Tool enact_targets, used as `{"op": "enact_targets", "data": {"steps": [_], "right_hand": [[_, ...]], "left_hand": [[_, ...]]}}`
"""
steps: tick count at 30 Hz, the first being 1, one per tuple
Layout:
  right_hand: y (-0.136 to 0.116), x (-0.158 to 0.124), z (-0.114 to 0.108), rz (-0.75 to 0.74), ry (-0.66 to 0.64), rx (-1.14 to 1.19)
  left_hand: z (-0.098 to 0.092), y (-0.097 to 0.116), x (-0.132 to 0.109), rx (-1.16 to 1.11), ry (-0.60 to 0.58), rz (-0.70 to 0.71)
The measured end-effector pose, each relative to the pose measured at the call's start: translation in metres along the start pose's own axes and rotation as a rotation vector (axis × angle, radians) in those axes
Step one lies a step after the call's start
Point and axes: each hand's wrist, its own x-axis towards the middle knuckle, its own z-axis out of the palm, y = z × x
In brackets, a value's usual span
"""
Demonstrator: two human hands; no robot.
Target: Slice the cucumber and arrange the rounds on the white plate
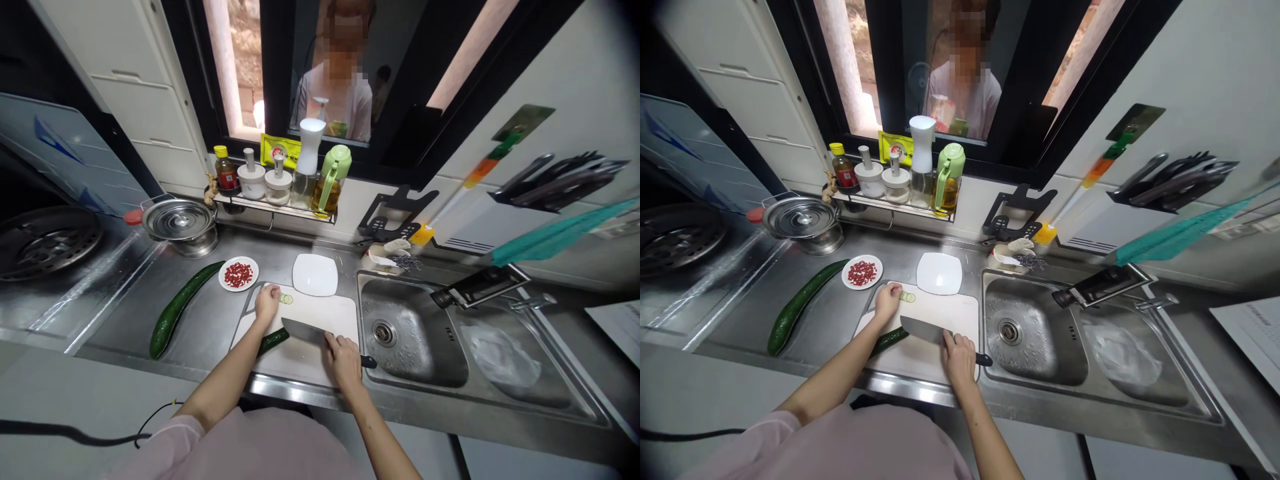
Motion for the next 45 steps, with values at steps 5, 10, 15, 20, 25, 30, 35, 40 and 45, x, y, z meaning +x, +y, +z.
{"op": "enact_targets", "data": {"steps": [5, 10, 15, 20, 25, 30, 35, 40, 45], "right_hand": [[-0.001, -0.001, -0.001, 0.029, 0.012, 0.013], [-0.008, -0.002, -0.007, 0.1, -0.056, 0.051], [-0.023, 0.001, -0.017, 0.179, -0.186, 0.146], [-0.046, 0.005, -0.026, 0.169, -0.332, 0.138], [-0.066, 0.006, -0.03, 0.101, -0.374, 0.163], [-0.076, 0.006, -0.034, 0.075, -0.408, 0.153], [-0.078, 0.008, -0.036, 0.075, -0.427, 0.153], [-0.079, 0.008, -0.036, 0.062, -0.429, 0.152], [-0.08, 0.007, -0.034, 0.062, -0.426, 0.153]], "left_hand": [[-0.018, -0.013, -0.021, -0.221, 0.179, -0.144], [-0.028, -0.025, -0.056, -0.192, 0.167, -0.11], [-0.031, -0.031, -0.091, -0.032, 0.055, 0.215], [-0.026, -0.035, -0.109, 0.123, -0.13, 0.495], [-0.021, -0.042, -0.111, 0.186, -0.18, 0.505], [-0.02, -0.045, -0.11, 0.207, -0.198, 0.51], [-0.019, -0.048, -0.109, 0.214, -0.198, 0.537], [-0.017, -0.051, -0.108, 0.203, -0.197, 0.538], [-0.017, -0.051, -0.108, 0.217, -0.195, 0.543]]}}
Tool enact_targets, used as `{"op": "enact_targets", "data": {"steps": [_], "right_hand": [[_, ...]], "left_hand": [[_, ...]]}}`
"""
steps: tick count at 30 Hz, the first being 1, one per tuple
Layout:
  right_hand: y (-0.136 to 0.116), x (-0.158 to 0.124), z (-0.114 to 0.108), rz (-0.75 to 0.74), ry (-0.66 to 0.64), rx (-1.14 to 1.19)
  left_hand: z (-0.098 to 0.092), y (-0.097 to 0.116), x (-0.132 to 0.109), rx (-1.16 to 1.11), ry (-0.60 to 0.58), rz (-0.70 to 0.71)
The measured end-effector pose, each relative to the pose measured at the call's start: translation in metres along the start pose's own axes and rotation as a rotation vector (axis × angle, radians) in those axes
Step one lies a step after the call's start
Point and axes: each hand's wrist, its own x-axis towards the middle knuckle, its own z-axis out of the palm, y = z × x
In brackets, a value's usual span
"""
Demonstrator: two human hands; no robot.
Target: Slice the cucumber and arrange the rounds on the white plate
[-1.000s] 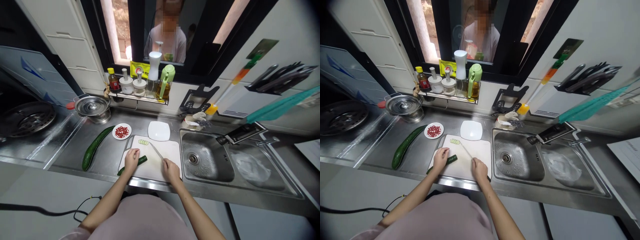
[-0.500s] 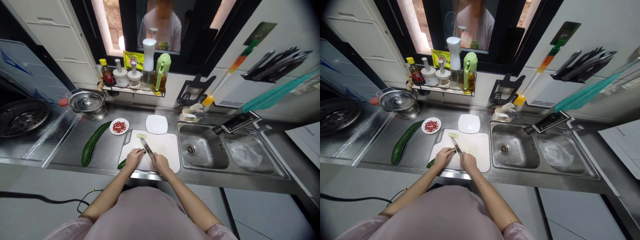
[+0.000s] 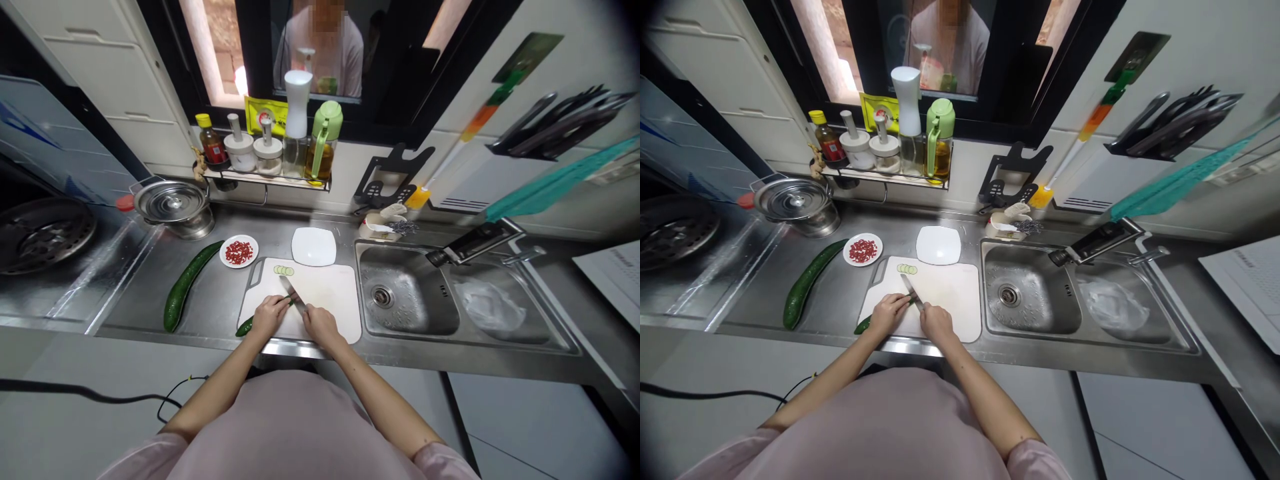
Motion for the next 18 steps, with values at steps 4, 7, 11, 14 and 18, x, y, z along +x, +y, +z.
{"op": "enact_targets", "data": {"steps": [4, 7, 11, 14, 18], "right_hand": [[-0.0007, 0.0008, 0.0006, -0.003, -0.007, -0.002], [-0.0023, 0.0006, 0.0, -0.008, -0.015, -0.007], [-0.0015, -0.0022, 0.0004, -0.01, -0.036, -0.005], [0.0018, -0.0046, 0.0016, -0.023, -0.045, -0.011], [0.0037, -0.0042, 0.0021, -0.041, -0.041, -0.007]], "left_hand": [[0.0003, -0.0005, -0.0001, 0.013, 0.018, 0.025], [0.0014, -0.0015, -0.0001, 0.04, 0.059, 0.063], [0.0032, -0.0035, 0.0007, 0.064, 0.125, 0.116], [0.0046, -0.0053, 0.0015, 0.068, 0.14, 0.145], [0.0059, -0.0065, 0.0018, 0.06, 0.144, 0.153]]}}
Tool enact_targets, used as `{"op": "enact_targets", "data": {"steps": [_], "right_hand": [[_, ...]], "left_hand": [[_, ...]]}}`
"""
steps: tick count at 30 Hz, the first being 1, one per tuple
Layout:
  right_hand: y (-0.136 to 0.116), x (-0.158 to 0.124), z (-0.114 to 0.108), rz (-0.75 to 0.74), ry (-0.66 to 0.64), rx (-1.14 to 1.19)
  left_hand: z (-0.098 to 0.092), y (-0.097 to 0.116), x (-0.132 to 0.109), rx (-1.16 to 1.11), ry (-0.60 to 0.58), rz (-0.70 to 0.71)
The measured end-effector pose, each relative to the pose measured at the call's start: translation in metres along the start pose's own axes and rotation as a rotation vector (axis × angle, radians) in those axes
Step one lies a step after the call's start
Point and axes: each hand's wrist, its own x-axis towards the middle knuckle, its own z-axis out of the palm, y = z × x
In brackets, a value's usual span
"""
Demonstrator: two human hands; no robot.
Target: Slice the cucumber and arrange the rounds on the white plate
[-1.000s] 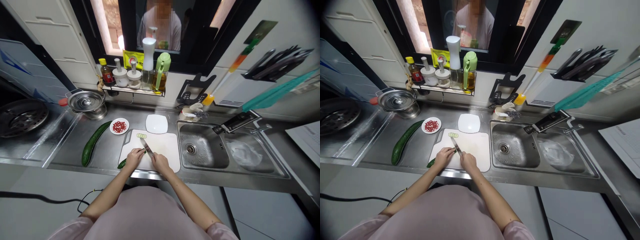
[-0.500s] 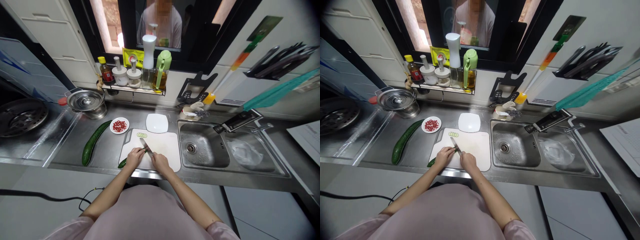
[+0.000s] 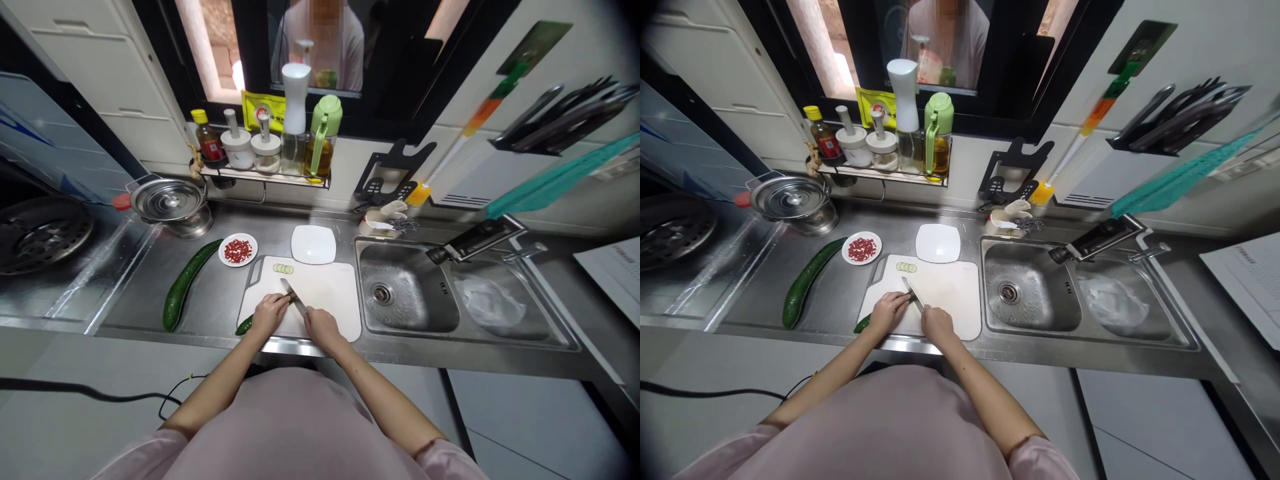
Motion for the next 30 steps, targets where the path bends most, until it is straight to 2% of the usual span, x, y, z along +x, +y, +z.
{"op": "enact_targets", "data": {"steps": [10, 30], "right_hand": [[-0.0014, 0.002, -0.001, 0.007, -0.031, -0.017], [-0.0008, 0.0067, 0.0039, -0.002, -0.012, -0.004]], "left_hand": [[0.0008, -0.001, 0.0, -0.027, -0.012, -0.005], [-0.0005, -0.001, 0.0011, -0.034, 0.0, 0.016]]}}
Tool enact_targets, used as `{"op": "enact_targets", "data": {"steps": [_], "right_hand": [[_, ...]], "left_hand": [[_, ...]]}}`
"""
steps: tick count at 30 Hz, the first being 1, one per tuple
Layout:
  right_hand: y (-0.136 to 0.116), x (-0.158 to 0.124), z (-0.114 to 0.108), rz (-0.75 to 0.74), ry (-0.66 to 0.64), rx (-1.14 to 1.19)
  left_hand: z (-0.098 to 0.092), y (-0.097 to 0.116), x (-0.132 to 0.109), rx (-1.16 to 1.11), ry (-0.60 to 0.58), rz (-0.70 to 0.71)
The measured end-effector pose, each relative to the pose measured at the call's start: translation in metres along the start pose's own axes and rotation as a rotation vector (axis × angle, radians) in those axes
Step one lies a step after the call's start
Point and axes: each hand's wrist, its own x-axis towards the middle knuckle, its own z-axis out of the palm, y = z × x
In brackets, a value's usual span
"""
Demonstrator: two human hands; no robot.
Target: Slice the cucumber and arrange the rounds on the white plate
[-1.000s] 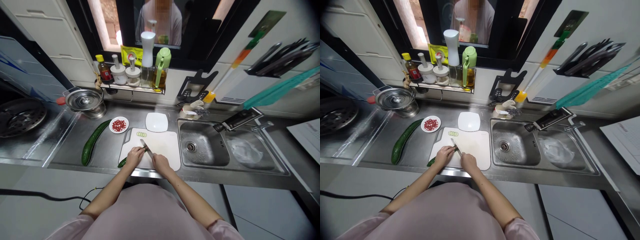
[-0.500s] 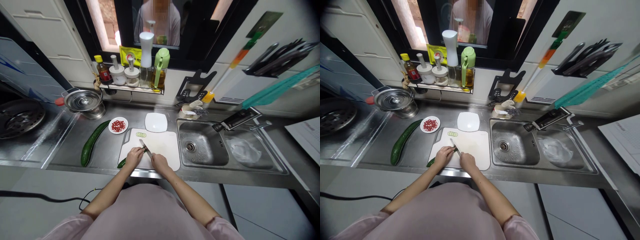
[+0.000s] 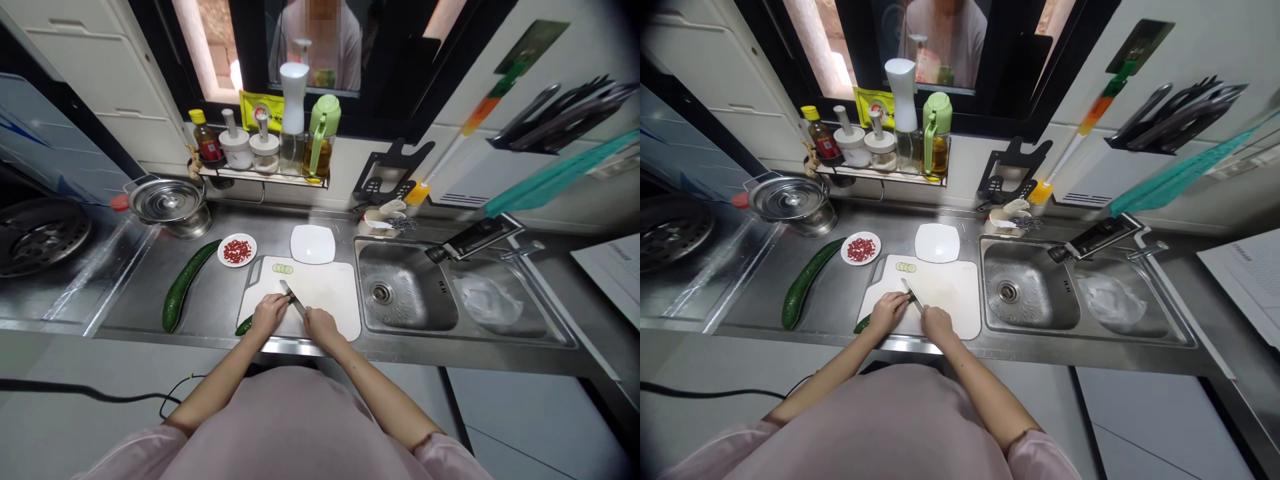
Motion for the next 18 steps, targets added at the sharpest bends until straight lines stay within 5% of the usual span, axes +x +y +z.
{"op": "enact_targets", "data": {"steps": [18], "right_hand": [[-0.003, 0.0036, 0.0028, 0.006, -0.017, -0.002]], "left_hand": [[0.0006, -0.0006, -0.0002, -0.031, -0.026, -0.029]]}}
